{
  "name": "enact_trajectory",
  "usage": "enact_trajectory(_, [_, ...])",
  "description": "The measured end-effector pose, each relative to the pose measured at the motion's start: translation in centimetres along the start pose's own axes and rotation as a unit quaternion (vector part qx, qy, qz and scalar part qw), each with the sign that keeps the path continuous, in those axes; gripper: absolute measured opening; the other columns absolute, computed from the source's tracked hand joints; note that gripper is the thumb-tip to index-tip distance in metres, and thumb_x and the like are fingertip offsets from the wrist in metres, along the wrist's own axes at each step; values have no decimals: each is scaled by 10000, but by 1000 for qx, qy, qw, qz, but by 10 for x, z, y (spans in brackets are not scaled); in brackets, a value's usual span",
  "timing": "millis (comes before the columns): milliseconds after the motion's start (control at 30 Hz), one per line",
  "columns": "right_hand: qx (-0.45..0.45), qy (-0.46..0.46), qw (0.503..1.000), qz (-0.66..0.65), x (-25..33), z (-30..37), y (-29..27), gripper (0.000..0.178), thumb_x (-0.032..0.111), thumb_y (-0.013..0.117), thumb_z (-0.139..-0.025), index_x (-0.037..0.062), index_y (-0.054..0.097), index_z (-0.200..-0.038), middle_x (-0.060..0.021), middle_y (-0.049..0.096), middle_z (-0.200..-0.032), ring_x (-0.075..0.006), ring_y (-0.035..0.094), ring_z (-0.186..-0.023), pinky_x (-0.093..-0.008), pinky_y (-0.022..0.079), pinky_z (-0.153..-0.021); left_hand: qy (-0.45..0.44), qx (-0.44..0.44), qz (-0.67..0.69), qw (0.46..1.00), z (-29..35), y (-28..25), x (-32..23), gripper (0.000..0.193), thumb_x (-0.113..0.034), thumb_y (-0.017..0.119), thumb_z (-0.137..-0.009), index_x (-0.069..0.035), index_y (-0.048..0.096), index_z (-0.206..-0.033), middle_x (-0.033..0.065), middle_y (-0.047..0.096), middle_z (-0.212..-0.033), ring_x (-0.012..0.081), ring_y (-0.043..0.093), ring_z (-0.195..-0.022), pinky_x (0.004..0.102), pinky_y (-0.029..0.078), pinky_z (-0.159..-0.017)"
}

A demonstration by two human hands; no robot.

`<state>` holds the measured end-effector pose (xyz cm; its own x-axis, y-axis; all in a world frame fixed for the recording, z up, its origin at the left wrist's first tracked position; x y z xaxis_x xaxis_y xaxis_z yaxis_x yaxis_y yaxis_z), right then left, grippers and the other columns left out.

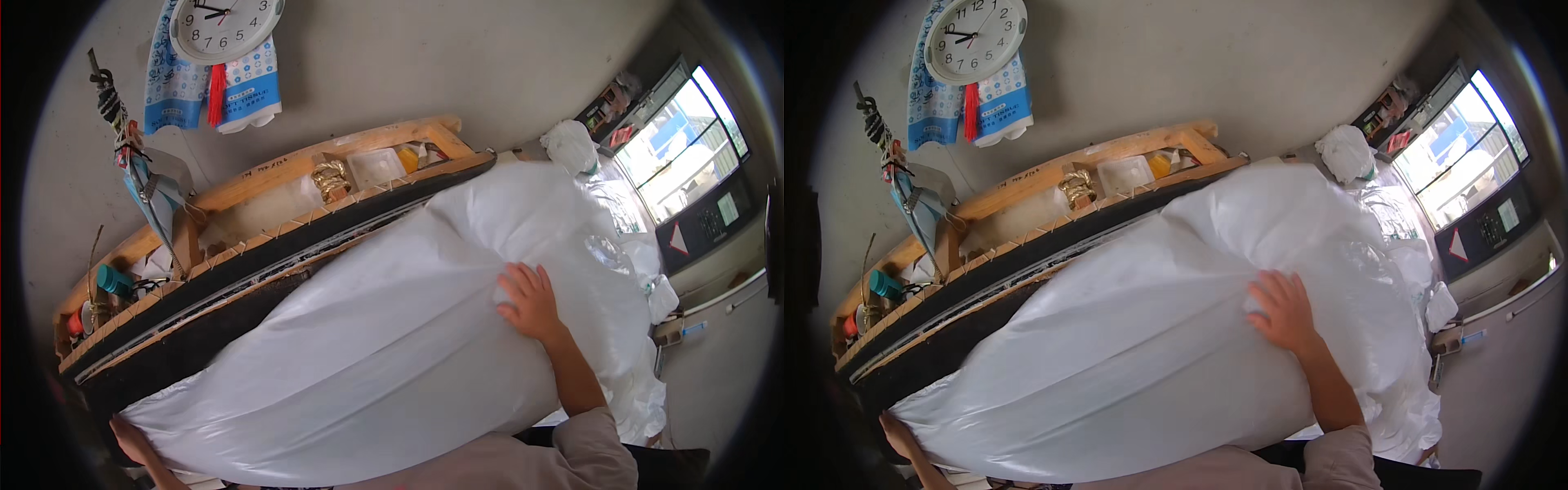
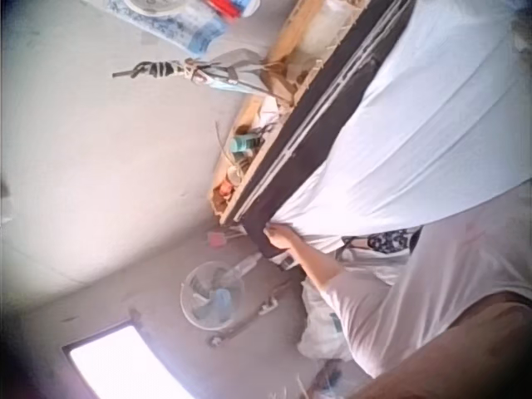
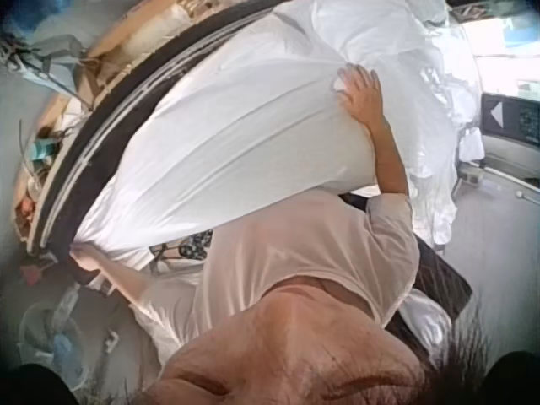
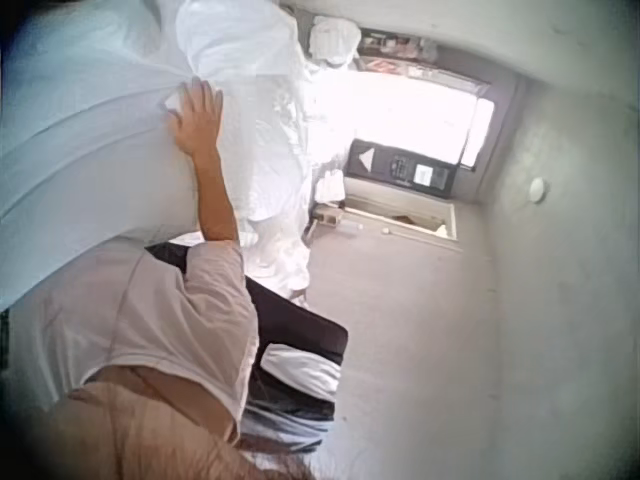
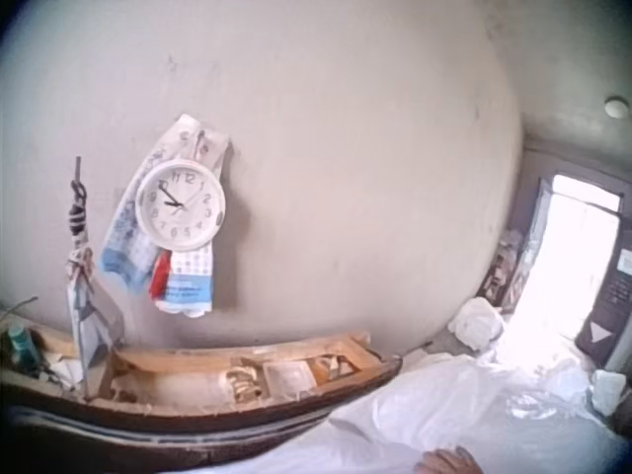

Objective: The person spreads out and folds large plastic sheets on a bench by hand, smooths each sheet flat, and stacks the folded sheets onto a pile on the floor.

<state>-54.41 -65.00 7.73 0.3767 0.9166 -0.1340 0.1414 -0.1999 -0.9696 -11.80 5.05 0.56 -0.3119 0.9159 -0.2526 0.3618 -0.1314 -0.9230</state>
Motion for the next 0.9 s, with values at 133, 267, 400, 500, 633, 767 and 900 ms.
enact_trajectory(133, [-61,270,961,2,-67,85,67,449,237,584,-769,67,494,-1175,-129,456,-1253,-333,413,-1156,-531,288,-966,63,11,-21,998,1,23,-8,443,-389,300,-939,-61,520,-1138,187,573,-1081,373,541,-987,419,426,-790])
enact_trajectory(267, [-54,144,985,-81,-10,44,60,405,211,539,-808,46,481,-1173,-149,443,-1266,-337,413,-1157,-534,289,-961,33,6,-22,999,-12,19,16,435,-374,307,-941,-50,515,-1145,179,576,-1081,365,542,-976,404,427,-801])
enact_trajectory(400, [-52,306,949,-56,-57,87,107,381,179,559,-787,32,504,-1134,-151,456,-1249,-337,429,-1142,-477,317,-963,181,-56,-55,980,-25,31,33,400,-294,340,-944,0,515,-1151,208,561,-1111,354,540,-1011,374,429,-844])
enact_trajectory(500, [-170,82,968,-166,17,-23,21,371,188,568,-794,6,510,-1112,-160,472,-1229,-331,444,-1129,-455,321,-970,177,-55,-61,981,-33,-5,39,401,-285,337,-946,18,518,-1137,214,556,-1116,356,536,-1014,349,425,-872])
enact_trajectory(633, [-48,43,990,-129,18,-70,36,451,255,598,-776,6,491,-1137,-154,426,-1280,-314,373,-1208,-482,274,-1002,61,-17,-29,998,23,4,-53,348,-293,416,-915,15,569,-966,189,601,-940,351,576,-850,414,444,-752])
enact_trajectory(767, [-45,11,987,-154,14,-64,37,494,282,605,-778,10,473,-1170,-138,393,-1315,-311,352,-1228,-520,251,-1001,64,-104,-13,992,38,-41,-63,374,-312,445,-904,15,596,-805,194,626,-805,358,590,-695,438,467,-610])
enact_trajectory(900, [-15,47,988,-143,34,-68,39,482,319,542,-824,15,474,-1193,-126,370,-1346,-292,344,-1243,-562,191,-1006,21,-89,167,982,1,-11,0,341,-281,449,-903,23,589,-841,166,621,-757,302,565,-628,419,459,-569])
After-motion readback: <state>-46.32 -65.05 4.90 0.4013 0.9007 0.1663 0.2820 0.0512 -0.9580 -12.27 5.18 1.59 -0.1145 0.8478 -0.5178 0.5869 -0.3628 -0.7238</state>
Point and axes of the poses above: each hand's wrist, its own z-axis away from the middle knuckle, its own y-axis out of the palm, x = y × z, the point moved 1 cm from there along -z, towards the middle knuckle
